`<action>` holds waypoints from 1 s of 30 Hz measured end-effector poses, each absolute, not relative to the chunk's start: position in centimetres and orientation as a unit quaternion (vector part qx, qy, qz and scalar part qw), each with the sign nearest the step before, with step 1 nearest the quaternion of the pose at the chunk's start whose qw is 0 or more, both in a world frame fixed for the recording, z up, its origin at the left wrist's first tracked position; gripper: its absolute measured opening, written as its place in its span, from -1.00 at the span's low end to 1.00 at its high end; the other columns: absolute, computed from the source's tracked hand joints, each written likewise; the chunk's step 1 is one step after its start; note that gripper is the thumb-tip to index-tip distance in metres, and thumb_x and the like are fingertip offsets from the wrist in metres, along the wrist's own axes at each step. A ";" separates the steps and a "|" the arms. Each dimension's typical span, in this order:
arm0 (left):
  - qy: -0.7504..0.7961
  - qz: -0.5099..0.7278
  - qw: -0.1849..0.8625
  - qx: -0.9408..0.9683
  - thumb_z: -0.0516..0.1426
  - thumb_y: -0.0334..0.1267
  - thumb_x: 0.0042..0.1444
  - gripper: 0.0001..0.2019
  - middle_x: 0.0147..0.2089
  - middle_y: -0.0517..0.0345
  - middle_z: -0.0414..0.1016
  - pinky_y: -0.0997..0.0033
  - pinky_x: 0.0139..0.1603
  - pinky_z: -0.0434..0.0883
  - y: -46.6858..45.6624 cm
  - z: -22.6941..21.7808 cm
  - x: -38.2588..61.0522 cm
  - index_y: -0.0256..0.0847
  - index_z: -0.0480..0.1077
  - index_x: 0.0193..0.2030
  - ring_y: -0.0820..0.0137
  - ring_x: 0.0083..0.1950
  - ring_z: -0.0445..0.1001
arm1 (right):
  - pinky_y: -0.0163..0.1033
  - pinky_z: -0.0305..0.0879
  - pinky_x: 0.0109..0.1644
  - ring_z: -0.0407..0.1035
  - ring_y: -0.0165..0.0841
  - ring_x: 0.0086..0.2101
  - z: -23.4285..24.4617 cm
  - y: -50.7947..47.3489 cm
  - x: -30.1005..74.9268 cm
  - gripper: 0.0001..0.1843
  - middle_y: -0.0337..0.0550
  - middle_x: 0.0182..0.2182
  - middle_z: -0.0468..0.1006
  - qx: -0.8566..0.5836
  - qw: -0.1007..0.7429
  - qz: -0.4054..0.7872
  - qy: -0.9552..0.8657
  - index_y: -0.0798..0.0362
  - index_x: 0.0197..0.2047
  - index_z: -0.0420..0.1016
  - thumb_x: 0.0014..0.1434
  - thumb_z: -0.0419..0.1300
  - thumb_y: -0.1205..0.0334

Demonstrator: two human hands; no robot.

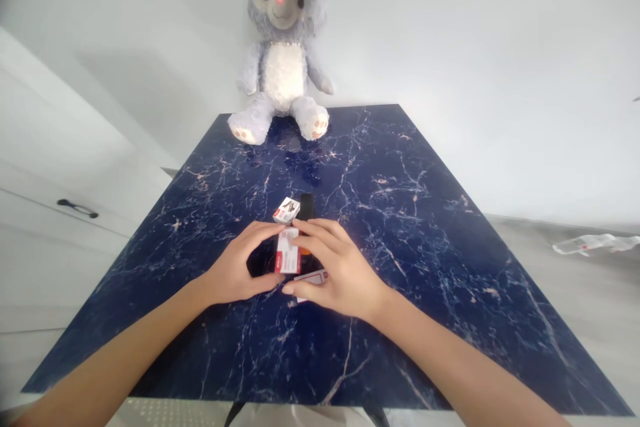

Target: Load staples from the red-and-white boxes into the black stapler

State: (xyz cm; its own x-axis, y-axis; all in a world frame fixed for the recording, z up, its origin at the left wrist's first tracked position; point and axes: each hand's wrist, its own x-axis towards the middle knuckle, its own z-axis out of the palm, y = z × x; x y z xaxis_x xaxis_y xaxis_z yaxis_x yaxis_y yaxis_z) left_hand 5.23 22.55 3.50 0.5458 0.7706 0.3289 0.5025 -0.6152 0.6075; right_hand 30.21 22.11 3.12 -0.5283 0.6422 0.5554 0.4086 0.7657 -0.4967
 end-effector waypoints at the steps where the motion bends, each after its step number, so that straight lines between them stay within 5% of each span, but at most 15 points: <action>1: 0.382 0.296 0.223 0.847 0.28 -0.26 0.10 -0.34 0.27 -0.04 0.39 -0.06 0.27 0.37 22.7 3.7 5.0 -0.02 0.21 0.34 0.08 0.26 0.38 | 0.19 0.31 0.22 0.30 0.01 0.18 3.3 22.2 30.5 -0.38 0.11 0.22 0.43 -0.311 0.374 0.147 -0.861 -0.01 0.19 0.37 0.17 0.35 -0.12; 7: 0.421 0.228 0.202 0.854 0.23 -0.31 0.13 -0.44 0.31 0.00 0.37 -0.02 0.31 0.34 23.6 3.8 3.7 -0.04 0.28 0.29 0.11 0.28 0.38 | -0.17 0.35 -0.19 0.43 -0.29 -0.29 4.5 22.3 31.6 -0.80 -0.09 -0.26 0.54 -0.371 0.335 0.146 -0.854 0.04 -0.18 0.42 0.29 0.21 0.08; 10: 0.437 0.189 0.201 0.856 0.22 -0.27 0.16 -0.43 0.27 0.01 0.44 0.00 0.22 0.41 23.7 3.6 3.7 -0.02 0.26 0.33 0.13 0.18 0.45 | -0.22 0.22 -0.32 0.35 -0.35 -0.42 4.9 22.5 31.9 -0.78 -0.20 -0.41 0.47 -0.403 0.240 0.145 -0.871 0.04 -0.30 0.38 0.27 0.20 0.07; 16: 0.411 0.161 0.188 0.878 0.18 -0.23 0.23 -0.42 0.40 -0.01 0.30 -0.11 0.32 0.28 23.6 3.3 4.0 -0.03 0.22 0.39 0.07 0.34 0.28 | -0.26 0.24 -0.29 0.40 -0.35 -0.34 6.4 23.0 33.3 -0.81 -0.23 -0.25 0.52 -0.370 0.090 0.272 -0.884 -0.01 -0.24 0.45 0.12 0.33 0.12; 22: 0.414 0.187 0.178 0.873 0.21 -0.17 0.23 -0.49 0.31 -0.04 0.39 -0.14 0.28 0.29 23.6 2.9 4.5 -0.03 0.29 0.32 0.07 0.27 0.35 | -0.27 0.26 -0.32 0.41 -0.34 -0.33 6.9 22.8 33.2 -0.86 -0.24 -0.26 0.54 -0.335 0.106 0.322 -0.879 -0.03 -0.28 0.46 0.08 0.34 0.28; 30: 0.429 0.215 0.177 0.859 0.24 -0.19 0.19 -0.41 0.27 -0.03 0.44 -0.08 0.25 0.32 23.4 3.0 5.1 -0.03 0.24 0.36 0.06 0.23 0.39 | -0.29 0.13 -0.38 0.33 -0.40 -0.44 6.0 22.5 32.3 -0.62 -0.31 -0.42 0.50 -0.330 0.099 0.310 -0.886 0.01 -0.40 0.40 -0.02 0.48 0.01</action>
